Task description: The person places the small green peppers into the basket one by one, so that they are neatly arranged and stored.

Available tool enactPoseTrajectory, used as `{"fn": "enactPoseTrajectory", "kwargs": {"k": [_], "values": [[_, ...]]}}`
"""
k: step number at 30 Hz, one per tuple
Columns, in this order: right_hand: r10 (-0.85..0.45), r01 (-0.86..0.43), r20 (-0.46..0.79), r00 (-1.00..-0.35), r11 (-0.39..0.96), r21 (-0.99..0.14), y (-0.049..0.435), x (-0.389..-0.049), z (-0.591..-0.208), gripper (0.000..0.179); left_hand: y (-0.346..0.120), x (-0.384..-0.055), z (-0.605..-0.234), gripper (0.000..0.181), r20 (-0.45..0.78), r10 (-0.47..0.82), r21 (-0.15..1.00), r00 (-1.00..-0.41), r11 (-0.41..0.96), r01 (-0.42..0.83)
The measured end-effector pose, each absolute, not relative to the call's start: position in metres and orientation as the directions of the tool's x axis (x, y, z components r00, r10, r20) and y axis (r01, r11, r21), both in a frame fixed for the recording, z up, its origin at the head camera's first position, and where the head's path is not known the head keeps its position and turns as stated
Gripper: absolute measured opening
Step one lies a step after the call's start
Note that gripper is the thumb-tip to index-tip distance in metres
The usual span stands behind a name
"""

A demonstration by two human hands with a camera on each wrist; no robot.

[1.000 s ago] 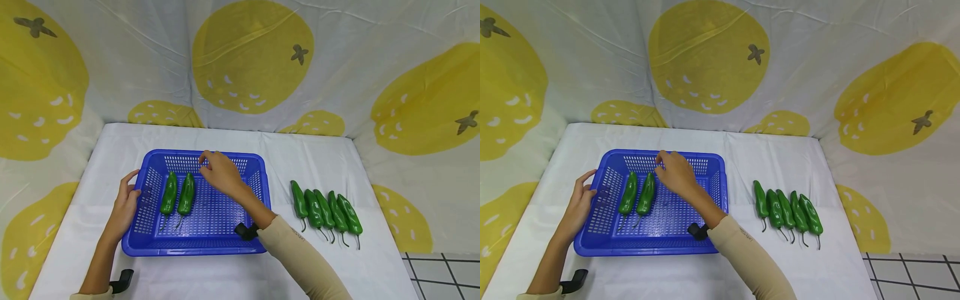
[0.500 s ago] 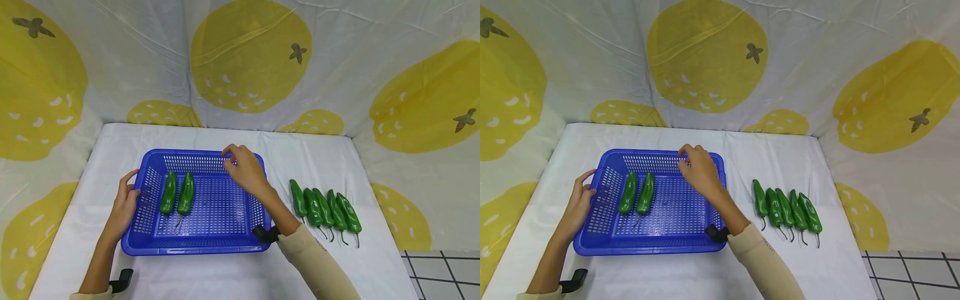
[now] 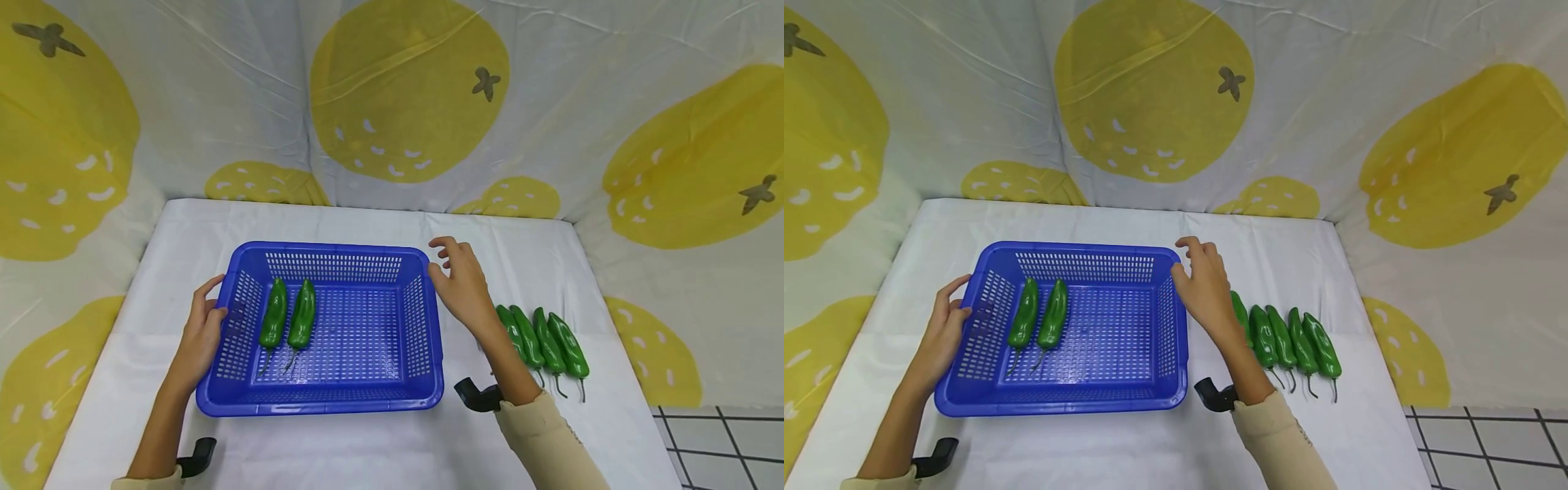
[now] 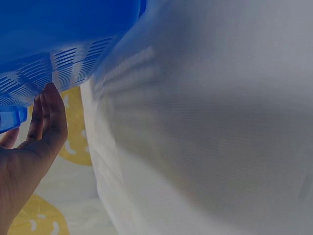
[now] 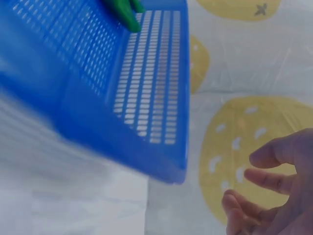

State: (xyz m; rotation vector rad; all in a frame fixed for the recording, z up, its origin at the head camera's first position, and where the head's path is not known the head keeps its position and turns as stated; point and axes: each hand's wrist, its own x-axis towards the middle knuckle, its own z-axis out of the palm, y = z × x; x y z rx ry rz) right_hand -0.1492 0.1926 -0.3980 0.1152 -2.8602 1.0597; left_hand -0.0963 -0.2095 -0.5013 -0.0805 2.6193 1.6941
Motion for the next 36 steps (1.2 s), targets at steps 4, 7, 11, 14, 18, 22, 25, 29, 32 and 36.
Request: {"fn": "enactPoseTrajectory", "kwargs": {"k": [4,7,11,14,18,22,25,29,32,36], "values": [[0.021,-0.038,0.085,-0.996,0.766,-0.642,0.212,-0.146,-0.409,0.039,-0.209,-0.097,-0.501,0.055,-0.049,-0.034,0.912,-0.998,0.407,-0.058],[0.051,0.002,0.06,-0.997,0.777,-0.629,0.229,-0.143,-0.422,0.043,-0.209,-0.096,-0.501,0.055,-0.052,-0.03,0.914,-0.998,0.401,-0.06],[0.068,0.047,0.015,-0.998,0.811,-0.583,0.25,-0.137,-0.44,0.047,-0.209,-0.096,-0.501,0.055,-0.05,-0.027,0.913,-0.998,0.404,-0.057],[0.078,0.08,-0.027,-0.997,0.84,-0.537,0.262,-0.132,-0.451,0.051,-0.21,-0.096,-0.502,0.055,-0.045,-0.027,0.91,-0.999,0.411,-0.052],[0.09,0.112,-0.069,-0.994,0.867,-0.485,0.273,-0.127,-0.462,0.054,-0.21,-0.097,-0.502,0.055,-0.047,-0.029,0.91,-0.998,0.41,-0.055],[0.104,0.138,-0.101,-0.989,0.89,-0.434,0.279,-0.124,-0.473,0.057,-0.209,-0.096,-0.502,0.055,-0.049,-0.03,0.913,-0.998,0.404,-0.057],[0.12,0.155,-0.113,-0.986,0.909,-0.387,0.281,-0.123,-0.48,0.058,-0.209,-0.096,-0.502,0.055,-0.049,-0.03,0.914,-0.998,0.401,-0.057],[0.129,0.165,-0.127,-0.983,0.93,-0.328,0.283,-0.122,-0.488,0.059,-0.209,-0.096,-0.502,0.055,-0.048,-0.024,0.917,-0.999,0.395,-0.053],[0.125,0.16,-0.135,-0.983,0.941,-0.297,0.284,-0.121,-0.493,0.06,-0.209,-0.096,-0.503,0.055,-0.046,-0.022,0.919,-0.999,0.391,-0.051],[0.107,0.136,-0.119,-0.987,0.951,-0.278,0.284,-0.119,-0.498,0.058,-0.209,-0.096,-0.503,0.055,-0.043,-0.027,0.918,-0.999,0.392,-0.05]]}}
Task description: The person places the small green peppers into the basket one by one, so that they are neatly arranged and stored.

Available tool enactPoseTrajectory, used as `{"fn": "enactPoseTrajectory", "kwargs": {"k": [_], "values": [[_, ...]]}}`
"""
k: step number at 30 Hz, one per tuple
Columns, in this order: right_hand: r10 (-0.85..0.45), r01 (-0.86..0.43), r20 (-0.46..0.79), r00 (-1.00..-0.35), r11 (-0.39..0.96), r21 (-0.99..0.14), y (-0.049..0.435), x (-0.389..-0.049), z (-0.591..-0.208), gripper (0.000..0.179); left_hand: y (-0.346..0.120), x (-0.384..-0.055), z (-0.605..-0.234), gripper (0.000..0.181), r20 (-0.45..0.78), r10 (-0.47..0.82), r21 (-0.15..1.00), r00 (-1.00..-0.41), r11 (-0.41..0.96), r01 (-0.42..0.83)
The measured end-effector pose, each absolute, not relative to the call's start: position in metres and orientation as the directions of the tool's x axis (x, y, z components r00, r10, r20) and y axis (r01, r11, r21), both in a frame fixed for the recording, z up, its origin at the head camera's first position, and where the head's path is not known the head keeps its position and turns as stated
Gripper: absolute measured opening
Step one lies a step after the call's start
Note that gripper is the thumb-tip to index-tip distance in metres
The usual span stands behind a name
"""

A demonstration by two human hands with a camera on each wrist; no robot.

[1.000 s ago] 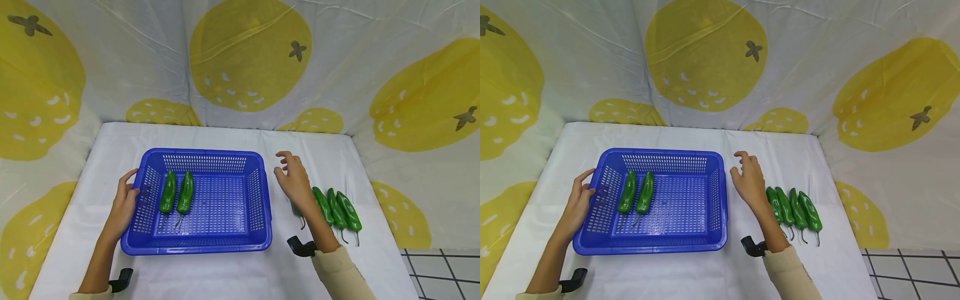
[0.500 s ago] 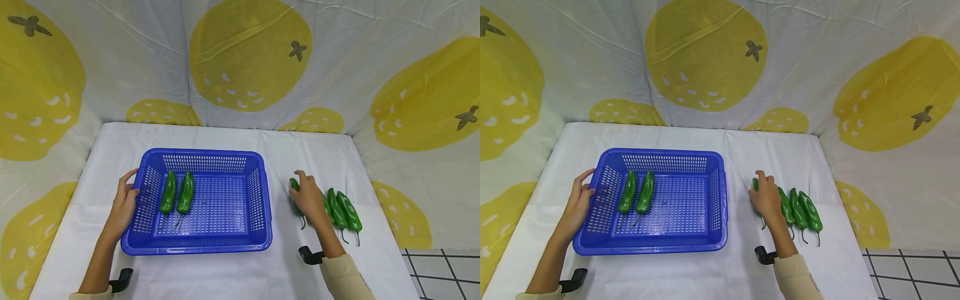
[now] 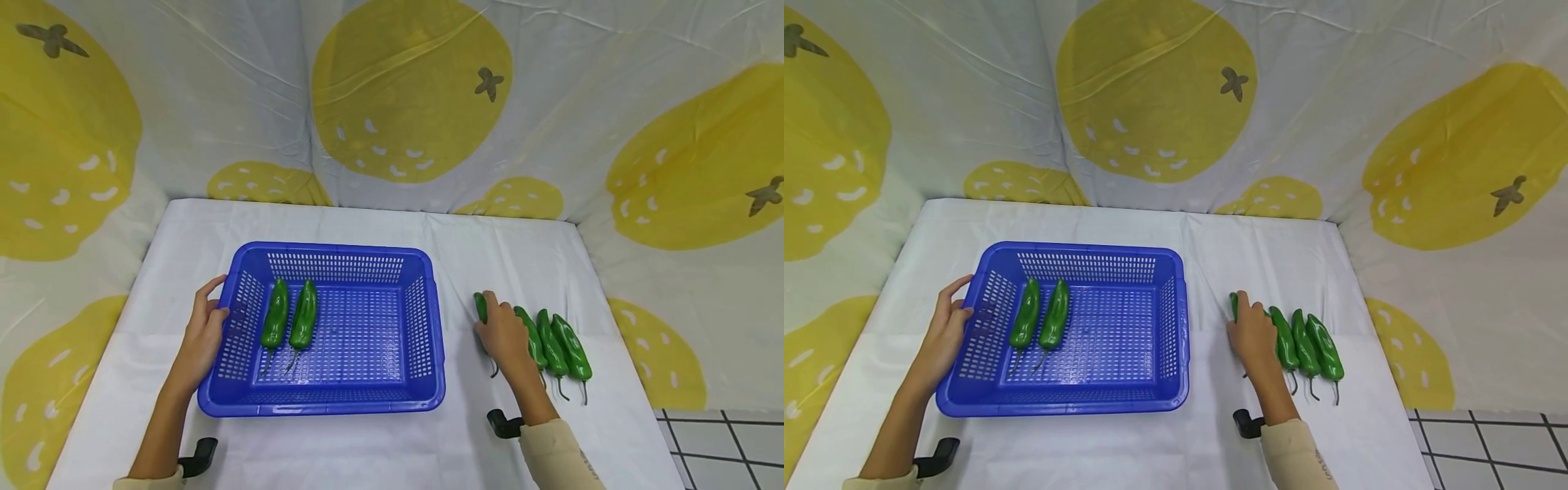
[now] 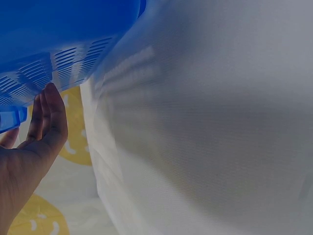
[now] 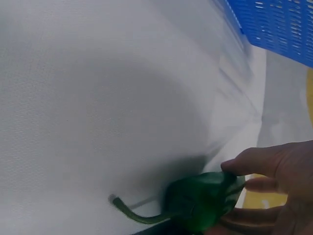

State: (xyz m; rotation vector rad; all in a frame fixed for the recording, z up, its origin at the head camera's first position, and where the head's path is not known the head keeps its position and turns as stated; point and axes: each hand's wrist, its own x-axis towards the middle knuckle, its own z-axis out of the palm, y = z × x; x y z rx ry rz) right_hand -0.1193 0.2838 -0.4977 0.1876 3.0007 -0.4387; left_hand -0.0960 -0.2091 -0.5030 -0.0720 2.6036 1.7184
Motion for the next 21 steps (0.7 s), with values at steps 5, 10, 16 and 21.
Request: {"fn": "enactPoseTrajectory", "kwargs": {"k": [5,10,16,21], "values": [[0.095,0.123,-0.109,-0.989,0.952,-0.281,0.284,-0.117,-0.504,0.056,-0.209,-0.096,-0.503,0.055,-0.044,-0.027,0.918,-0.999,0.394,-0.051],[0.096,0.121,-0.098,-0.991,0.947,-0.299,0.286,-0.118,-0.505,0.055,-0.209,-0.096,-0.502,0.055,-0.049,-0.03,0.92,-0.998,0.388,-0.056],[0.1,0.129,-0.098,-0.99,0.926,-0.354,0.291,-0.119,-0.505,0.056,-0.209,-0.096,-0.502,0.055,-0.049,-0.031,0.918,-0.998,0.393,-0.057],[0.109,0.147,-0.116,-0.987,0.907,-0.394,0.294,-0.121,-0.505,0.058,-0.209,-0.096,-0.502,0.056,-0.046,-0.03,0.917,-0.999,0.395,-0.054]]}}
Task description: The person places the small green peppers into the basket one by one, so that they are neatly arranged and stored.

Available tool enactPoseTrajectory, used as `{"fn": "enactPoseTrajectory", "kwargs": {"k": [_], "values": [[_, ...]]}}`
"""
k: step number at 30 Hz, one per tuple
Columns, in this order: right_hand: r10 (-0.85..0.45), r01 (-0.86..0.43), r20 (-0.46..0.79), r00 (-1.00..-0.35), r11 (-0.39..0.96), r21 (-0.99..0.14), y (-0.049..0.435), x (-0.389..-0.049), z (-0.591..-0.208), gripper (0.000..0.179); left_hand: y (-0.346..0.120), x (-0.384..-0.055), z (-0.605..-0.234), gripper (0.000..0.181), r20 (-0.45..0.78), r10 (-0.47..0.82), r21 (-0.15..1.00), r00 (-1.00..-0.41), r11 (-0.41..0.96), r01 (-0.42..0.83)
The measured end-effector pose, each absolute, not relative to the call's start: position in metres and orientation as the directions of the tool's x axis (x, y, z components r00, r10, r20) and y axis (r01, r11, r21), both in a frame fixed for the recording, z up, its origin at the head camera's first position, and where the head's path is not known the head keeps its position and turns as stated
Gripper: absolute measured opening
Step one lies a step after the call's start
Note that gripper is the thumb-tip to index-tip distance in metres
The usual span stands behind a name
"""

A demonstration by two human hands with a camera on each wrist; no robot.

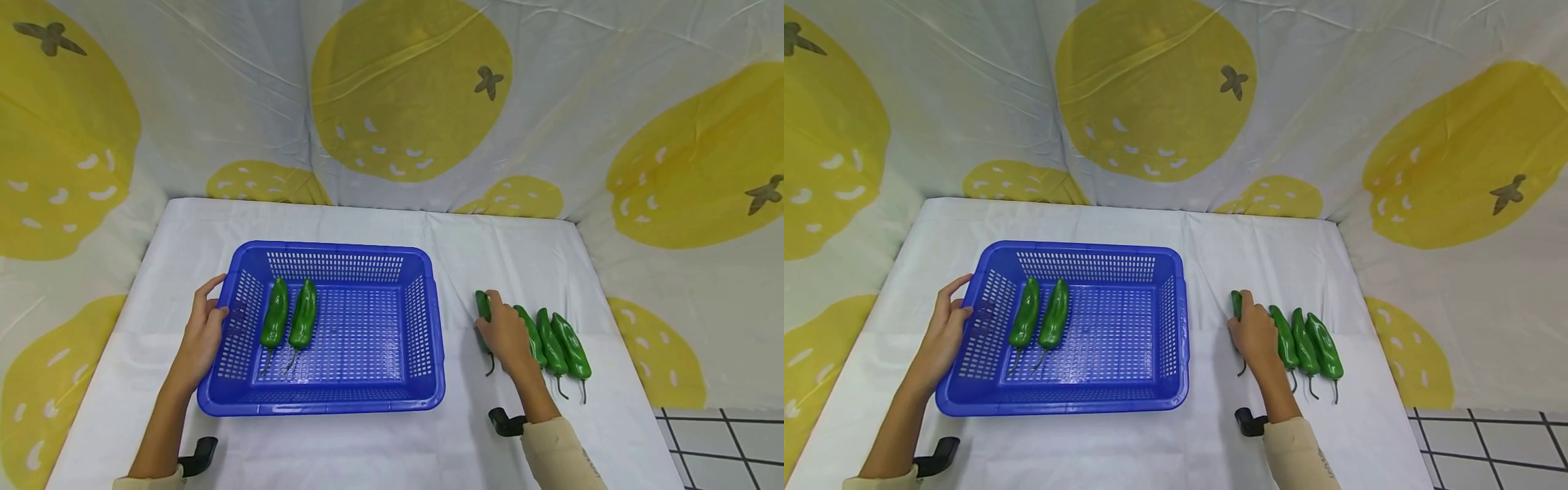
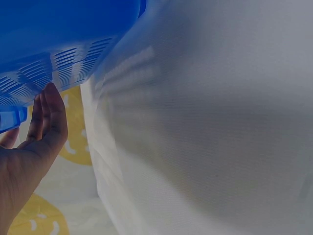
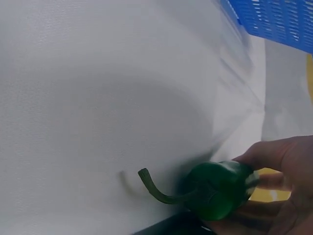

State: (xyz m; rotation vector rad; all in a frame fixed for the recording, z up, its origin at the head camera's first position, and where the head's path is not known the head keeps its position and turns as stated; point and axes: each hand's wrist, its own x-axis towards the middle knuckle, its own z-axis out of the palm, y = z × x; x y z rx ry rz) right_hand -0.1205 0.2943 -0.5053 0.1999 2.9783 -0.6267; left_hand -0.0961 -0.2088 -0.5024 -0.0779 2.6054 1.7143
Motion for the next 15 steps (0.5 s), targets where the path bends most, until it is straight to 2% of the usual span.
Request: {"fn": "enactPoseTrajectory", "kwargs": {"k": [15], "values": [[0.085,0.189,-0.206,-0.975,0.808,-0.558,0.2958,-0.1257,-0.4971,0.057,-0.2095,-0.097,-0.5038,0.055,-0.044,-0.026,0.917,-0.999,0.396,-0.05]]}}
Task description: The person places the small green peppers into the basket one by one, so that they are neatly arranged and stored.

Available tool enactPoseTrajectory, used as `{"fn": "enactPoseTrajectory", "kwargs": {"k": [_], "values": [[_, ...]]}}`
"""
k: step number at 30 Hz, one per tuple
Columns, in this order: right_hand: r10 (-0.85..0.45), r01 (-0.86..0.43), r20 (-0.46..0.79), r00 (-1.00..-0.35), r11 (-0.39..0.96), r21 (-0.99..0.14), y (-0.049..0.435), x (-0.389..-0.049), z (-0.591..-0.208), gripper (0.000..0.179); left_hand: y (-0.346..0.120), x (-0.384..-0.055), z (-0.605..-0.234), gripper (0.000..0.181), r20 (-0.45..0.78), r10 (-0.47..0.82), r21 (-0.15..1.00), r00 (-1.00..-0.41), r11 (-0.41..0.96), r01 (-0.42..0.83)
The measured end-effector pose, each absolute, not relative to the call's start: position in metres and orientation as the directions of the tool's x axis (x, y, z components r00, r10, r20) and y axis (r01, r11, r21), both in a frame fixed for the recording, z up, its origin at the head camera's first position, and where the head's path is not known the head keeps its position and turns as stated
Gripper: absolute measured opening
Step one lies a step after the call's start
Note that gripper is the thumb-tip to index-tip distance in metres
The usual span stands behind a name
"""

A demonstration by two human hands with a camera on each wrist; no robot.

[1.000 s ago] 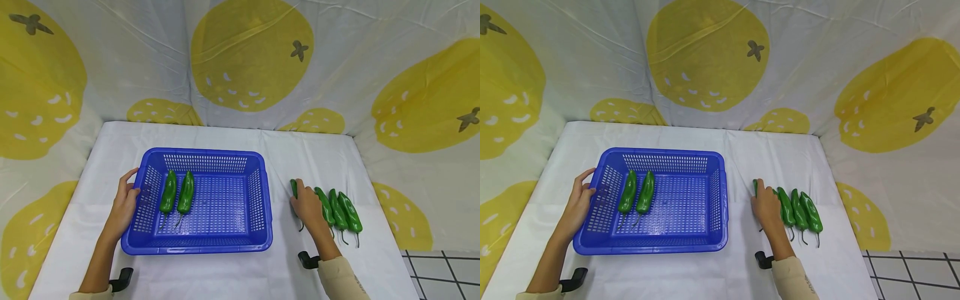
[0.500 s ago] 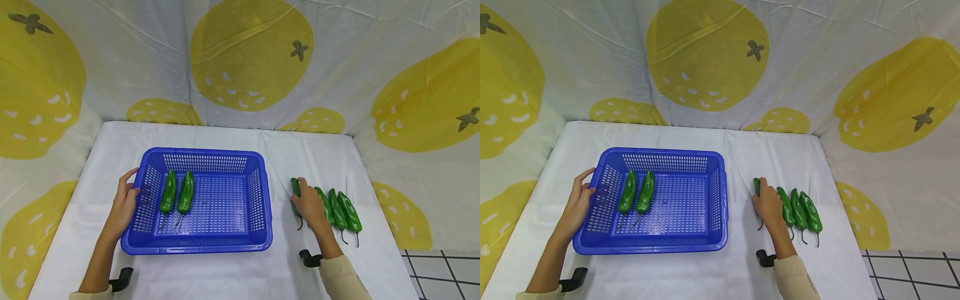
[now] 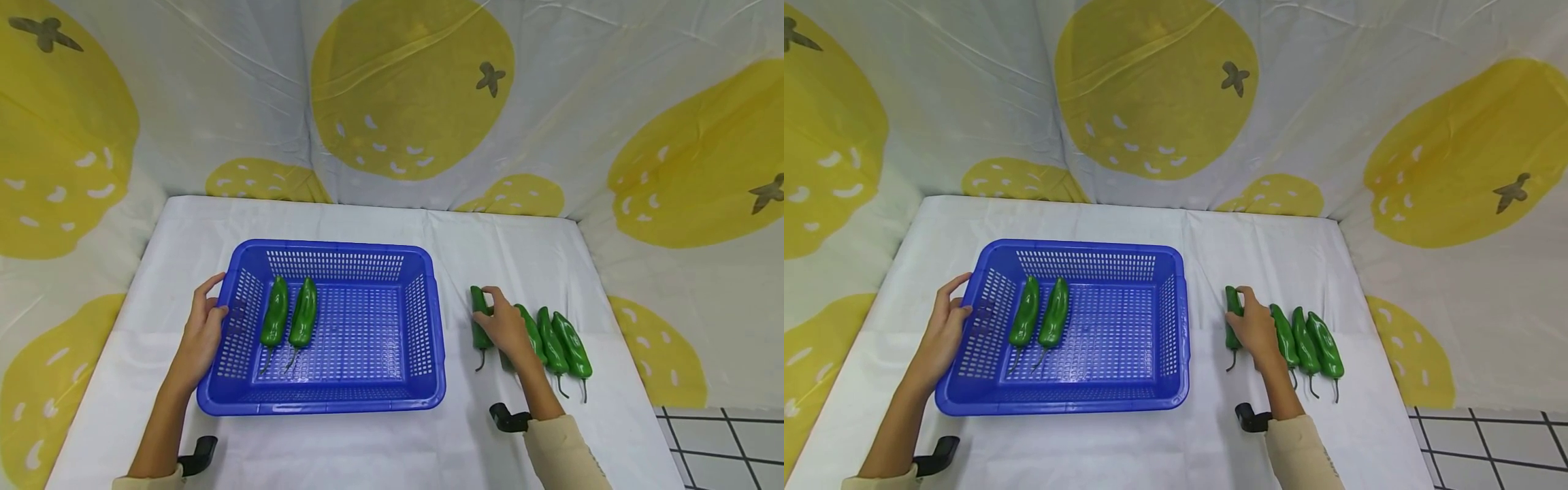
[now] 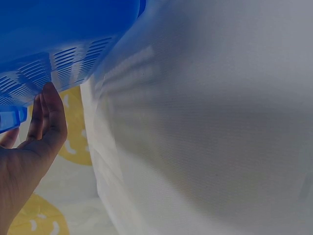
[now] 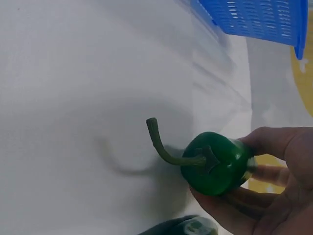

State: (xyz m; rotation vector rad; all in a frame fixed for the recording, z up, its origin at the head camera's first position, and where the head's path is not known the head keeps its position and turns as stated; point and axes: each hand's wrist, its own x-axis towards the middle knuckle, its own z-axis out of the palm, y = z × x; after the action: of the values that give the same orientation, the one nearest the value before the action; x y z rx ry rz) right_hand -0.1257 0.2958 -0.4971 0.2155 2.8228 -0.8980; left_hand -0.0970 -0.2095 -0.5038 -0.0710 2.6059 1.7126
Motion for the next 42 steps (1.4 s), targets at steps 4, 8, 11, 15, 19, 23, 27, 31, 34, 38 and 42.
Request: {"fn": "enactPoseTrajectory", "kwargs": {"k": [4,8,11,15,19,23,27,31,34,38,42], "values": [[0.063,0.178,-0.21,-0.976,0.785,-0.593,0.294,-0.127,-0.492,0.058,-0.21,-0.097,-0.504,0.056,-0.041,-0.031,0.913,-0.999,0.405,-0.05],[0.048,0.185,-0.227,-0.973,0.752,-0.633,0.292,-0.129,-0.486,0.058,-0.21,-0.098,-0.505,0.056,-0.038,-0.03,0.912,-0.999,0.408,-0.047],[0.043,0.195,-0.239,-0.97,0.726,-0.66,0.29,-0.132,-0.482,0.059,-0.21,-0.098,-0.505,0.055,-0.038,-0.029,0.912,-0.999,0.408,-0.046],[0.03,0.199,-0.246,-0.969,0.683,-0.703,0.288,-0.135,-0.476,0.061,-0.21,-0.098,-0.505,0.055,-0.036,-0.028,0.912,-0.999,0.408,-0.045],[0.03,0.199,-0.236,-0.971,0.647,-0.736,0.285,-0.138,-0.468,0.061,-0.21,-0.098,-0.505,0.055,-0.037,-0.026,0.912,-0.999,0.407,-0.044],[0.037,0.201,-0.229,-0.973,0.626,-0.753,0.28,-0.141,-0.457,0.062,-0.21,-0.098,-0.505,0.056,-0.039,-0.028,0.913,-0.999,0.405,-0.046],[0.031,0.194,-0.217,-0.976,0.588,-0.785,0.274,-0.145,-0.447,0.064,-0.209,-0.098,-0.504,0.056,-0.038,-0.03,0.914,-0.999,0.403,-0.047],[0.02,0.174,-0.197,-0.98,0.563,-0.808,0.269,-0.15,-0.439,0.065,-0.209,-0.098,-0.504,0.056,-0.036,-0.031,0.914,-0.999,0.403,-0.045],[0.01,0.163,-0.188,-0.982,0.54,-0.826,0.265,-0.153,-0.433,0.065,-0.208,-0.098,-0.504,0.056,-0.034,-0.031,0.915,-0.999,0.402,-0.043],[-0.021,0.152,-0.186,-0.982,0.486,-0.861,0.257,-0.156,-0.427,0.065,-0.208,-0.098,-0.504,0.056,-0.033,-0.03,0.915,-0.999,0.401,-0.043],[-0.065,0.155,-0.198,-0.978,0.41,-0.899,0.248,-0.16,-0.421,0.065,-0.208,-0.098,-0.503,0.056,-0.037,-0.029,0.917,-0.999,0.396,-0.045]]}}
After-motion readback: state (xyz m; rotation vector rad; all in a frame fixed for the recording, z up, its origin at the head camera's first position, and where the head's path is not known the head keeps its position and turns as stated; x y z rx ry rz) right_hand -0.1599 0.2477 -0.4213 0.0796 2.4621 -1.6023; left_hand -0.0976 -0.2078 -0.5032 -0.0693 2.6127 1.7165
